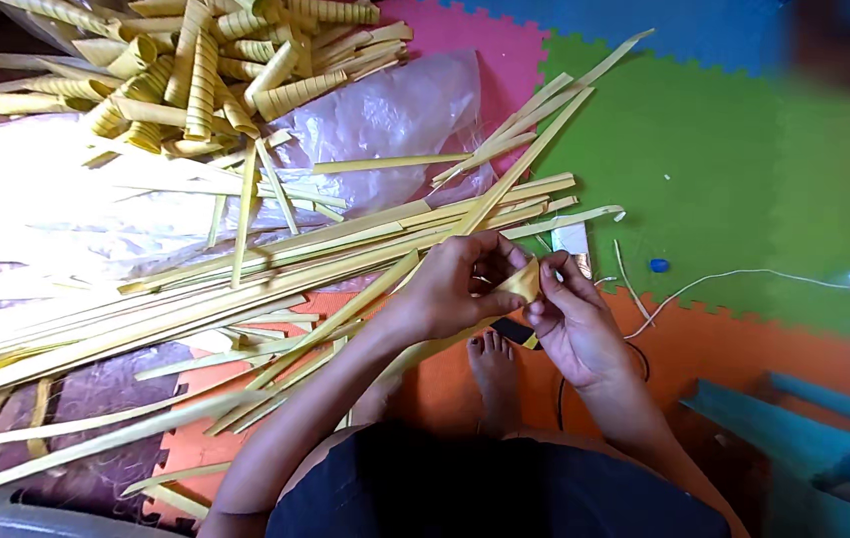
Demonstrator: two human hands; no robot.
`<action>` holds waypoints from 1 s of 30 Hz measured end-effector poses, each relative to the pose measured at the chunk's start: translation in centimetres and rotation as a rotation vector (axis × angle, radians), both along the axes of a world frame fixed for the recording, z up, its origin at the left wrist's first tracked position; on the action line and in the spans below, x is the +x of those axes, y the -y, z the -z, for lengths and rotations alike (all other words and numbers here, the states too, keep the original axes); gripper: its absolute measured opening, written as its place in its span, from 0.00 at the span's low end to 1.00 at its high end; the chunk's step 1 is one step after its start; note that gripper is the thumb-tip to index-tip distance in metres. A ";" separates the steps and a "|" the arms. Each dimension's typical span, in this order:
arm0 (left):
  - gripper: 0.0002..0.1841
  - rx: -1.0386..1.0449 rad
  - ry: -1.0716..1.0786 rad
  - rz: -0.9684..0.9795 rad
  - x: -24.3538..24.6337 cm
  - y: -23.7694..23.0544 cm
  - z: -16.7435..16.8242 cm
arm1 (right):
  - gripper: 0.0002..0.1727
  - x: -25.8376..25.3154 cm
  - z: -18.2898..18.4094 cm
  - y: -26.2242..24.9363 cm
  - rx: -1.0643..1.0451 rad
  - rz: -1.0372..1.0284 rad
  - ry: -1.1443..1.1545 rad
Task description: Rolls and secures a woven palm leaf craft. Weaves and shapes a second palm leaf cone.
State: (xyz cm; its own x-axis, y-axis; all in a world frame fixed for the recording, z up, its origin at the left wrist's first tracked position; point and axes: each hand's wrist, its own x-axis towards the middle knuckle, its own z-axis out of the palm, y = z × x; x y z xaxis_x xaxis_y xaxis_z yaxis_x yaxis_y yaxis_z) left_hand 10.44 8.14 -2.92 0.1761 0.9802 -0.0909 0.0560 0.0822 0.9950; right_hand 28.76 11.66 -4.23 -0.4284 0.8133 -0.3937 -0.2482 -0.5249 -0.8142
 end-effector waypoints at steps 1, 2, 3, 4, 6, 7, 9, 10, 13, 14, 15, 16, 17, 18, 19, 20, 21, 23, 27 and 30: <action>0.19 0.023 -0.023 0.011 0.0 0.0 0.0 | 0.16 0.0 -0.2 0.0 -0.090 0.012 -0.010; 0.18 0.059 -0.090 -0.009 0.2 0.0 0.1 | 0.18 -0.1 -0.3 0.0 -0.190 0.018 -0.034; 0.16 0.099 -0.173 -0.043 0.5 0.0 0.1 | 0.20 -0.1 -0.3 0.2 -0.270 0.012 -0.056; 0.13 0.129 -0.252 -0.076 0.7 -0.1 0.3 | 0.20 -0.1 -0.3 0.4 -0.305 -0.018 -0.062; 0.09 0.138 -0.312 -0.126 0.9 -0.2 0.6 | 0.20 -0.3 -0.2 0.8 -0.225 -0.068 0.003; 0.08 0.131 -0.312 -0.133 0.9 -0.2 0.7 | 0.19 -0.4 0.0 0.9 -0.123 -0.075 0.063; 0.07 0.113 -0.320 -0.119 0.6 -0.2 0.9 | 0.18 -0.3 0.8 1.2 0.095 -0.047 0.145; 0.07 0.097 -0.317 -0.109 0.5 -0.2 1.0 | 0.16 -0.2 1.2 1.2 0.167 -0.029 0.143; 0.08 0.043 -0.163 -0.040 0.0 -0.2 1.1 | 0.10 -0.1 1.6 1.0 0.165 0.020 0.073; 0.10 0.032 -0.093 -0.006 -0.2 -0.2 1.3 | 0.11 -0.1 1.4 1.0 0.086 0.039 0.057; 0.13 0.035 -0.055 0.020 -0.3 -0.3 1.4 | 0.13 -0.2 1.1 0.9 -0.023 0.061 0.038; 0.15 0.051 -0.063 0.024 -0.2 -0.3 1.5 | 0.17 -0.2 1.0 0.9 -0.150 0.072 0.008; 0.15 0.073 -0.106 0.014 0.1 -0.4 1.7 | 0.19 -0.2 1.0 0.9 -0.271 0.067 -0.035; 0.13 0.085 -0.163 -0.001 0.3 -0.4 1.8 | 0.20 -0.1 1.1 1.0 -0.349 0.041 -0.071; 0.11 0.088 -0.220 -0.028 0.5 -0.4 1.9 | 0.21 -0.1 1.2 1.0 -0.376 0.008 -0.076; 0.09 0.077 -0.257 -0.065 0.6 -0.5 2.0 | 0.23 -0.2 1.3 1.1 -0.340 -0.021 -0.035; 0.09 0.058 -0.270 -0.092 0.8 -0.5 2.2 | 0.23 -0.3 1.4 1.2 -0.256 -0.032 0.038; 0.08 0.020 -0.252 -0.111 0.6 -0.7 2.4 | 0.23 -0.4 2.0 1.3 -0.046 -0.026 0.159; 0.10 -0.018 -0.123 0.011 -0.3 -0.9 2.5 | 0.11 0.0 2.8 0.9 0.083 0.040 0.078; 0.12 -0.013 -0.123 0.049 -0.4 -1.2 2.8 | 0.16 -0.1 2.2 0.9 -0.205 0.085 -0.028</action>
